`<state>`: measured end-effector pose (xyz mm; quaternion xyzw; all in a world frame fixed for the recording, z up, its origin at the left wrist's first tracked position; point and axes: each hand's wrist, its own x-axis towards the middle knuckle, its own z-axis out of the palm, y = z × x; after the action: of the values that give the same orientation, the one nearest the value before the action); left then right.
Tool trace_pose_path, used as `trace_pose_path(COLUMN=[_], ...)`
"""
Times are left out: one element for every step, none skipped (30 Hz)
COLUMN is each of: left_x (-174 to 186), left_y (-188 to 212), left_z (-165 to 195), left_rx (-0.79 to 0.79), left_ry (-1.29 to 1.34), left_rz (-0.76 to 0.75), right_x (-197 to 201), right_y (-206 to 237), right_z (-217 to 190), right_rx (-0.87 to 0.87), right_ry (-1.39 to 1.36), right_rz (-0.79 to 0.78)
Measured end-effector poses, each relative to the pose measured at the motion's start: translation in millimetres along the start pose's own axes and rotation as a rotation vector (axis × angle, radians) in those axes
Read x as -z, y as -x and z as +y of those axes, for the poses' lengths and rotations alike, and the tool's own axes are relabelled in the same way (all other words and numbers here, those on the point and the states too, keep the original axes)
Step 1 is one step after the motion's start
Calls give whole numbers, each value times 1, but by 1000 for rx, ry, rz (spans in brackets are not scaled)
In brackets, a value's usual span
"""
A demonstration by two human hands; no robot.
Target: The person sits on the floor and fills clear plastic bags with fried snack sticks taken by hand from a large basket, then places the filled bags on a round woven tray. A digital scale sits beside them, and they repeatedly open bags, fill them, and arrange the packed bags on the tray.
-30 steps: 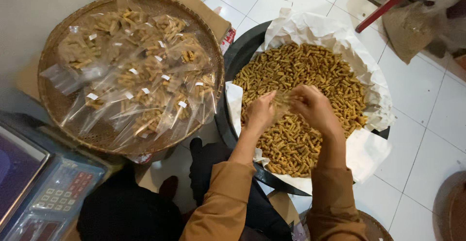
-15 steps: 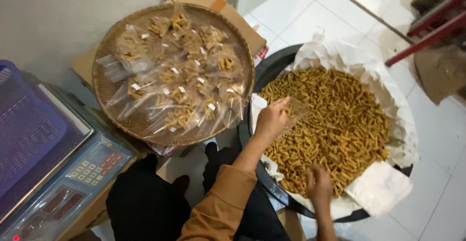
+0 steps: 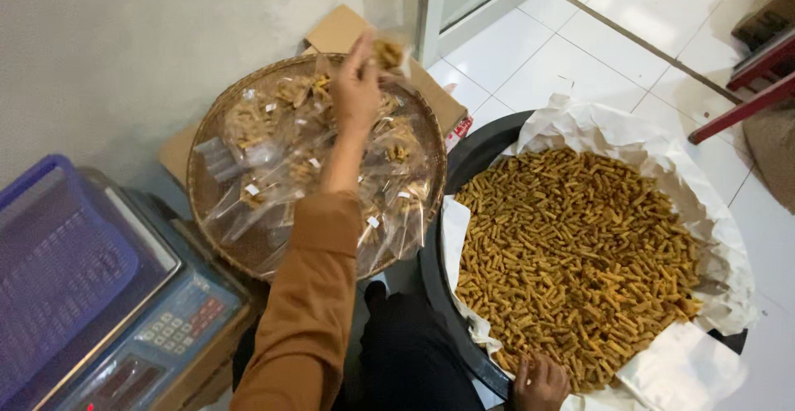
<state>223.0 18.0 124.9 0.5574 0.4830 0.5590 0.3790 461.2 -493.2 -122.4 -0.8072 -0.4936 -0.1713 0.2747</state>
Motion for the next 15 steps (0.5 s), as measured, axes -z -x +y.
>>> trace_pose_path(left_x=[2,6,10,13,14,16,17,20,20,19,17,14,8,-3,-17], left_y=[-8,-14,-17,-19,-18,-15,-11,-5,1,6,18,37,62,92,122], left_z=[-14,-30,-46,-60,-71,-78,-82,-88,-90,-84,-77,-67,-55,-41,-25], left_rx=[49,51,7,-41,-91,-85,-84,-30,-124,-201,-221,-94,61,208,138], left_ry=[-71,-142,-247,-364,-474,-518,-548,-572,-561,-540,-453,-237,1,209,217], left_rz=[27,41,36,28,16,5,-1,-30,39,95,128,71,13,-36,-108], right_x=[-1,-1,0,0,0,0,1,1,2,3,4,6,8,9,10], right_y=[2,4,7,9,11,12,14,15,16,17,18,19,19,19,19], right_z=[0,0,0,1,1,2,1,1,0,-2,-3,-4,-4,-4,-3], right_rx=[-10,-19,-43,-66,-86,-82,-78,-74,-87,-99,-111,-120,-128,-136,-139], right_ry=[20,41,29,18,6,2,-3,-9,10,29,48,63,75,84,73], right_rz=[-2,-7,-38,-68,-94,-89,-85,-84,-95,-107,-119,-128,-133,-135,-143])
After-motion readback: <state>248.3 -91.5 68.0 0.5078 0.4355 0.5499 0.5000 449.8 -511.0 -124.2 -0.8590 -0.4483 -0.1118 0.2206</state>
